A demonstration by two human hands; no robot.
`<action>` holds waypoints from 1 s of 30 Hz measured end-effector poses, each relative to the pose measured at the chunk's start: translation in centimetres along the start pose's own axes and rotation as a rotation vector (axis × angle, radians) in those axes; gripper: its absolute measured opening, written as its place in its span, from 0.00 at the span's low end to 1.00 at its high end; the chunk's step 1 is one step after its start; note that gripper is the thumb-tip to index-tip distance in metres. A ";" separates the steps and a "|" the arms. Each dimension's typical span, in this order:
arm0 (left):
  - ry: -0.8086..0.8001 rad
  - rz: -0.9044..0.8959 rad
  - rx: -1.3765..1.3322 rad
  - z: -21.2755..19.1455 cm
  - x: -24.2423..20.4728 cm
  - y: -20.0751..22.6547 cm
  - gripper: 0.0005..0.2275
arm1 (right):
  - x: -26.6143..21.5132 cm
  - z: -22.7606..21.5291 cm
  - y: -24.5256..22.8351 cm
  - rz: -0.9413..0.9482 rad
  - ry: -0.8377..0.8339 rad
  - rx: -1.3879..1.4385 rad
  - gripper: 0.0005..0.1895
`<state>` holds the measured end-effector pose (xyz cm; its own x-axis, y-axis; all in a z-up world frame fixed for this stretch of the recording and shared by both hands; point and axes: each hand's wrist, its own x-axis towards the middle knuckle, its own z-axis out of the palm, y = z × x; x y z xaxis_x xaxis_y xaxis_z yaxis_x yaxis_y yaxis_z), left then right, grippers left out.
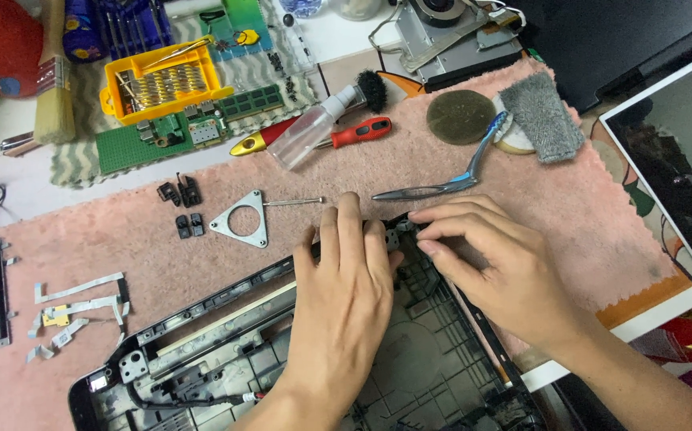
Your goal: The person assembles internal components of a disassembled laptop on a cluttered workbench. They connect ribbon cables, install metal brackets, and attach a small black component with a wire to the laptop chassis.
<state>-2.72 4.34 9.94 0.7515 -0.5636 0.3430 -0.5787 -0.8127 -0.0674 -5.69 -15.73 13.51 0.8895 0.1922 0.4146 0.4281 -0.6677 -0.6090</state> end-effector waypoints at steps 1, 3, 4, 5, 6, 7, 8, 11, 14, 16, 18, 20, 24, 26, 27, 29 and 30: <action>0.001 -0.004 0.000 -0.2 0.0 0.0 0.16 | 0.0 0.1 0.0 -0.003 -0.002 0.000 0.04; 0.007 -0.007 -0.009 -0.6 0.1 0.1 0.16 | 0.0 0.2 0.1 -0.004 -0.008 -0.020 0.04; 0.007 -0.013 -0.007 -0.8 0.2 0.1 0.16 | 0.0 0.2 0.0 -0.008 -0.012 -0.018 0.04; 0.027 -0.004 -0.018 -0.9 0.3 0.1 0.15 | -0.1 0.2 0.0 0.038 0.008 0.015 0.03; 0.046 0.004 -0.030 -1.0 0.4 0.2 0.14 | -0.2 0.2 -0.1 0.085 0.027 0.048 0.02; 0.045 -0.003 -0.029 -1.0 0.4 0.0 0.14 | 0.0 0.3 -0.1 0.081 0.021 0.051 0.02; 0.048 -0.001 -0.026 -1.0 0.5 0.0 0.15 | 0.1 0.2 -0.2 0.085 0.037 0.033 0.02; 0.065 -0.006 -0.076 -1.2 0.6 -0.2 0.17 | 0.1 0.2 -0.3 0.098 0.074 0.027 0.01; 0.096 0.020 -0.243 -2.2 0.0 -1.2 0.16 | -0.2 -0.3 -1.2 0.181 0.087 0.138 0.02; 0.116 0.048 -0.356 -3.0 -1.0 -2.2 0.15 | -0.6 -0.5 -2.1 0.252 0.075 0.234 0.03; 0.100 0.114 -0.223 -3.5 -2.4 -3.2 0.17 | -1.2 -0.6 -3.2 0.343 0.028 0.459 0.03; 0.064 0.140 -0.192 -3.4 -4.1 -3.7 0.16 | -1.8 -0.7 -3.9 0.395 -0.027 0.482 0.04; -0.001 0.205 -0.150 -3.7 -6.7 -3.9 0.18 | -1.6 -0.5 -4.9 0.416 -0.150 0.492 0.05; -0.003 0.197 -0.195 -3.5 -7.6 -3.7 0.17 | -0.3 -0.2 -3.9 0.266 -0.128 0.276 0.03; -0.006 0.193 -0.239 -3.4 -8.1 -3.6 0.16 | 0.3 -0.1 -3.4 0.119 -0.101 0.063 0.02; -0.030 0.197 -0.253 -3.0 -8.5 -3.5 0.18 | 0.8 0.3 -1.7 0.014 -0.105 -0.046 0.03; -0.056 0.205 -0.265 -2.8 -8.6 -3.5 0.21 | 1.1 0.5 -0.8 -0.090 -0.107 -0.152 0.04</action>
<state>-8.09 12.48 9.85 0.6231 -0.7245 0.2947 -0.7761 -0.6193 0.1185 -4.94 -14.60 14.13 0.8642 0.3258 0.3835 0.4847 -0.7438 -0.4603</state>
